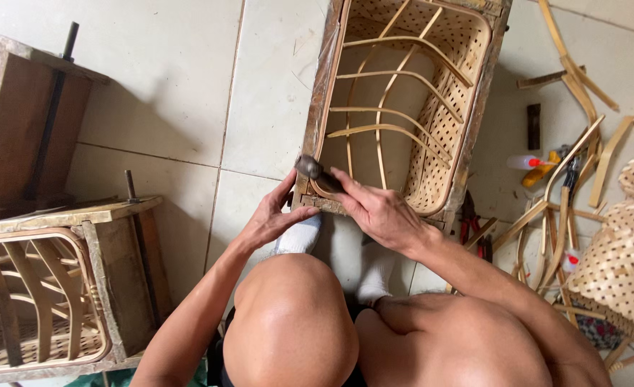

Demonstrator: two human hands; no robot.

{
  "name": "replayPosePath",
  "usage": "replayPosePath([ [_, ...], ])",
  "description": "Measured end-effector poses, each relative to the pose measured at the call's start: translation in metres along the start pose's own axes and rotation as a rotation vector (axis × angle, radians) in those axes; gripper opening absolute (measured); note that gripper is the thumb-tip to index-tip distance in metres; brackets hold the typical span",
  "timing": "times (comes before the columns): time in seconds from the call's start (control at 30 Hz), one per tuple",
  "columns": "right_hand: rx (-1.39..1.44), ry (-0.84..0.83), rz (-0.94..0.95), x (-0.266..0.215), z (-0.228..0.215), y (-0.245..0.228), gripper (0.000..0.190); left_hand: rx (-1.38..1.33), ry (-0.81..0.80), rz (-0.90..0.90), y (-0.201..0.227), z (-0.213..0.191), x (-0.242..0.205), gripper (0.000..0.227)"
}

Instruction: The person assembles a rectangular woven basket by inserting curved bamboo strips into a wooden mold, tapping them with a hammer, and applying glue to secure the frame. The person removes the woven basket from the mold and places it aside.

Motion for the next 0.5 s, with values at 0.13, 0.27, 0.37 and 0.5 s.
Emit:
replayPosePath([
  [0.13,-0.038,0.101,-0.285,-0.009,-0.002,-0.01,0.047,0.038,-0.002,0.13,0.008,-0.003,0.0,0.103],
  [0.27,0.032,0.049,-0.072,0.024,-0.026,-0.004,0.051,-0.163,-0.016,-0.1,0.017,-0.007,0.004,0.092],
  [0.37,0.047,0.196,-0.133,0.061,-0.058,0.01,0.029,-0.317,0.086,-0.076,0.022,-0.004,0.015,0.072],
  [0.5,-0.026,0.187,-0.078,0.105,-0.093,0.026,0.031,-0.212,0.2,-0.145,0.031,0.004,0.029,0.065],
])
Point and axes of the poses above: each hand's wrist, its own x-axis towards the middle knuckle, its own z-axis out of the palm, y = z × x, the point moved 1 cm from there along x, towards the middle knuckle, and after that the axes turned 14 degrees about x, right-handed, at the moved point
